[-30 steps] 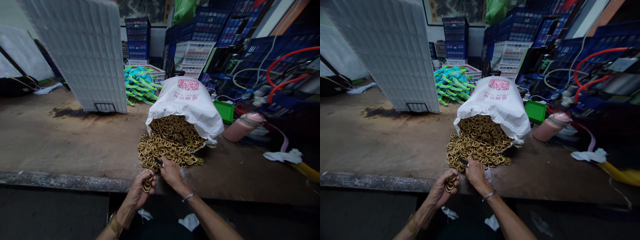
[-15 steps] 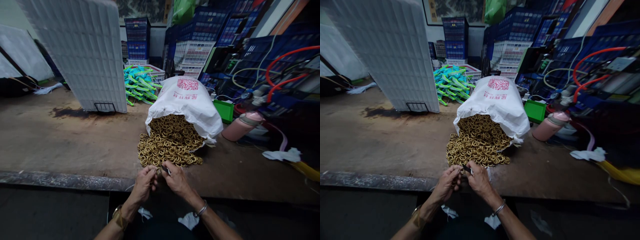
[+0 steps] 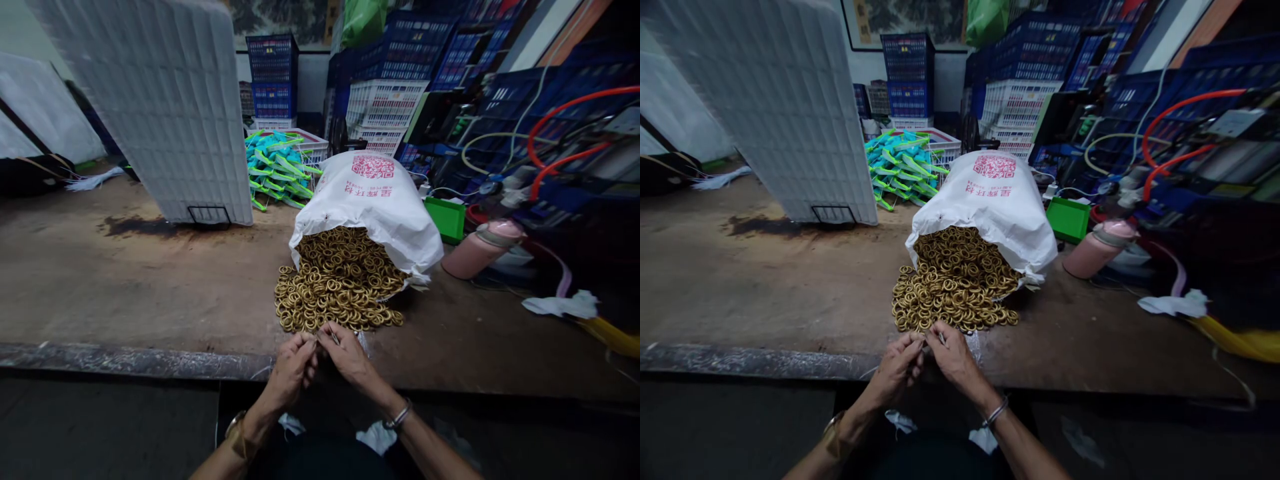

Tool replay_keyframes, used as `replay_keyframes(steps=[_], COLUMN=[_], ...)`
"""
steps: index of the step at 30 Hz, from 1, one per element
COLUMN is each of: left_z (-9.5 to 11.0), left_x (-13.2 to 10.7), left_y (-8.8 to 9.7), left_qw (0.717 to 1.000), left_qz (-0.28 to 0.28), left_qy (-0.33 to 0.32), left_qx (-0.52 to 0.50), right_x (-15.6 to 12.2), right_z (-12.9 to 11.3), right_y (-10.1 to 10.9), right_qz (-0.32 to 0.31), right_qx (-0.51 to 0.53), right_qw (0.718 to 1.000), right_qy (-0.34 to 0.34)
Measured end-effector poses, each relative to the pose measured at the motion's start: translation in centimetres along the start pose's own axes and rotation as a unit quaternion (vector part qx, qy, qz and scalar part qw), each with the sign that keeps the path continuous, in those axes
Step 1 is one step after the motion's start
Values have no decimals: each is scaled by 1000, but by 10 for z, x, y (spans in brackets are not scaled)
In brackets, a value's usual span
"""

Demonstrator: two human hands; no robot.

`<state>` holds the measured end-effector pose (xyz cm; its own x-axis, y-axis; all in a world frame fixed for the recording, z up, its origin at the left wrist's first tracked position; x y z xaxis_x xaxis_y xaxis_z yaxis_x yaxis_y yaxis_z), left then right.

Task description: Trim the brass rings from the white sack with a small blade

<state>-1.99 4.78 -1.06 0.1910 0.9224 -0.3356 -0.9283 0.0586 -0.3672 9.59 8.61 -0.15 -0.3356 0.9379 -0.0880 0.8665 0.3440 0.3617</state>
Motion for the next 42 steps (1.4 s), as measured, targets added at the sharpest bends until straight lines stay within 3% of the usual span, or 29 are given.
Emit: replay_keyframes(steps=[4,7,11,15,20,24,26,29,36,42], left_z=[3,5,6,5,6,8,10,11,5,3], left_x=[-3,-5,-7,-6,-10,-21,-25,-26,-29,-31], left_y=[-4,-4,-3,-1,-1,0,5,16,33,37], left_qw=[996,995,997,999,1000,999,995,987,976,950], left_qz=[-58,-60,-32,2,5,-17,-25,-7,29,9], left_qy=[4,-8,-14,-18,-29,-6,3,6,0,40], left_qx=[-64,-76,-65,-28,-8,-44,-93,-162,-214,-309], right_x=[0,0,-5,-13,-16,-11,-10,-11,-8,1], right_z=[-2,-5,-3,-5,-12,-1,6,10,-3,3], right_y=[1,4,8,3,-2,10,15,13,-15,-26], right_qz=[-13,-18,9,-27,-69,-23,0,19,20,32], right_qx=[37,33,-134,-301,-390,-445,-450,-426,-416,-427], right_qw=[999,999,991,953,918,893,890,904,908,902], right_qy=[2,2,20,29,18,-61,-74,-33,-44,-55])
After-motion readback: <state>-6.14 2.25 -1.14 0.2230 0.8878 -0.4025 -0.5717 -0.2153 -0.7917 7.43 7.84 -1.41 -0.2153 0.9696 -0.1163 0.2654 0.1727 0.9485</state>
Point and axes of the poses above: each hand's wrist, its own x-axis towards the middle knuckle, its own y-axis out of the back of the hand, z = x × y, the point moved 3 cm from there along x, towards the middle knuckle, and after that the axes turned 3 degrees about -z, right-handed, at the moved point
